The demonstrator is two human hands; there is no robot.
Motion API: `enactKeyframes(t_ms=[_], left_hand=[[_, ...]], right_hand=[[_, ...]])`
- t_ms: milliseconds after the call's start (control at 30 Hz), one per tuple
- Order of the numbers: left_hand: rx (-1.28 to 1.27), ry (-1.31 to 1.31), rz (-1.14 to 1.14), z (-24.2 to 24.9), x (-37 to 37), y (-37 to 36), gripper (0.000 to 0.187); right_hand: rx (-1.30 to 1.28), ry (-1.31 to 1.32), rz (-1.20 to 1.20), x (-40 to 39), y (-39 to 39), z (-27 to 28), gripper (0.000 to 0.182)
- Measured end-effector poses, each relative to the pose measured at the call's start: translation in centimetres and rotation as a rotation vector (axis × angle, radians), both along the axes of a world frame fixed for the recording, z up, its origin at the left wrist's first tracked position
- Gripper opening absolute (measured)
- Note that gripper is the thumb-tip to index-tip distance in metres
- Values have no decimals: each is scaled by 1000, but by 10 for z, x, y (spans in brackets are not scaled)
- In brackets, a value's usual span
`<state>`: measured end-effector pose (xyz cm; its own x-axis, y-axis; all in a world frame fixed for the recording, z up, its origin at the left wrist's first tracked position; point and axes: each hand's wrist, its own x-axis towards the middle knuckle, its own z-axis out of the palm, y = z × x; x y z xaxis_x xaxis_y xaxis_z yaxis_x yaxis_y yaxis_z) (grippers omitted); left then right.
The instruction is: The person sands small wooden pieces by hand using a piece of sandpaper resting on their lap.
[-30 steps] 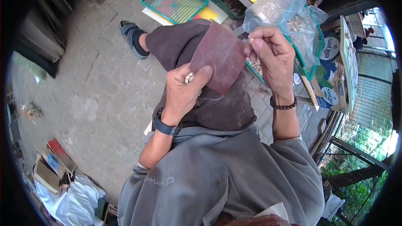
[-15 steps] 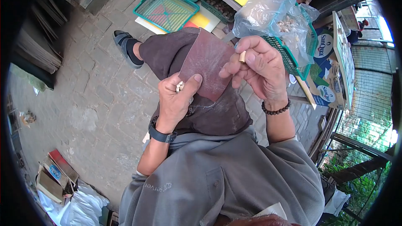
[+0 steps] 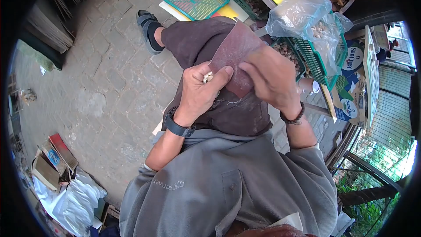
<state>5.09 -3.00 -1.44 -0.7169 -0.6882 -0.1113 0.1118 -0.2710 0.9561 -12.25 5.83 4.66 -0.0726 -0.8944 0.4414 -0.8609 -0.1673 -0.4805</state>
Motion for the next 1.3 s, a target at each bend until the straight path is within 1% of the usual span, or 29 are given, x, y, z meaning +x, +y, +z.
enactKeyframes(t_ms=[67,100,167,300,367,400,467,500,533,600,633,700,733,800,867,933,967,1000,1067,1100,1233,1267,1300], left_hand=[[-20,7,16,4,-3,1,19],[-41,11,34,5,-3,2,19],[-47,-3,29,3,-4,3,19],[-33,-12,9,5,-7,1,20],[-34,-3,14,3,-5,2,20],[-33,4,18,3,-4,4,19],[-18,23,38,7,-3,4,19],[8,34,66,7,-2,6,18],[17,26,63,4,0,8,18],[-9,35,42,-3,-2,3,18],[-13,40,34,-2,-3,3,18],[-41,-16,20,1,-2,3,19],[-53,-3,14,1,-2,1,19],[-131,-85,43,1,-4,1,19],[-112,-14,45,9,-5,6,20],[76,-46,44,9,-1,4,22],[55,-25,37,10,-2,3,22],[51,-27,57,10,-2,4,22],[34,-17,59,9,-2,5,22],[82,-5,48,8,-1,4,21],[226,15,30,15,2,0,22],[286,11,32,16,2,-1,23],[289,11,19,16,2,-1,27]], right_hand=[[16,234,-46,5,-4,2,14],[17,234,-45,3,-6,0,14],[16,254,-59,-3,-10,-6,21],[14,232,-105,-10,-15,-6,26],[-40,335,-246,-17,-16,-11,24],[-41,336,-248,-21,-14,-10,24],[-56,179,-325,-31,-13,-9,25],[-30,134,-340,-22,-7,-3,25],[-19,128,-343,-9,-2,1,25],[-25,324,-139,17,-2,6,26],[49,373,-149,23,-2,2,28],[18,329,-163,18,-5,-7,28],[-15,289,-171,12,-9,-10,28],[-11,289,-214,-2,-9,-9,25],[-19,298,-260,-22,-10,-11,22],[-66,117,-341,-43,-13,-13,15],[-81,28,-333,-46,-9,-6,9],[-97,41,-341,-45,-7,6,9],[-168,-172,-346,-46,-2,28,7],[-202,-122,-370,-59,1,34,8],[-207,-93,-447,-123,-7,52,9],[-183,-5,-469,-141,-12,55,11],[-157,81,-492,-160,-18,56,12]])
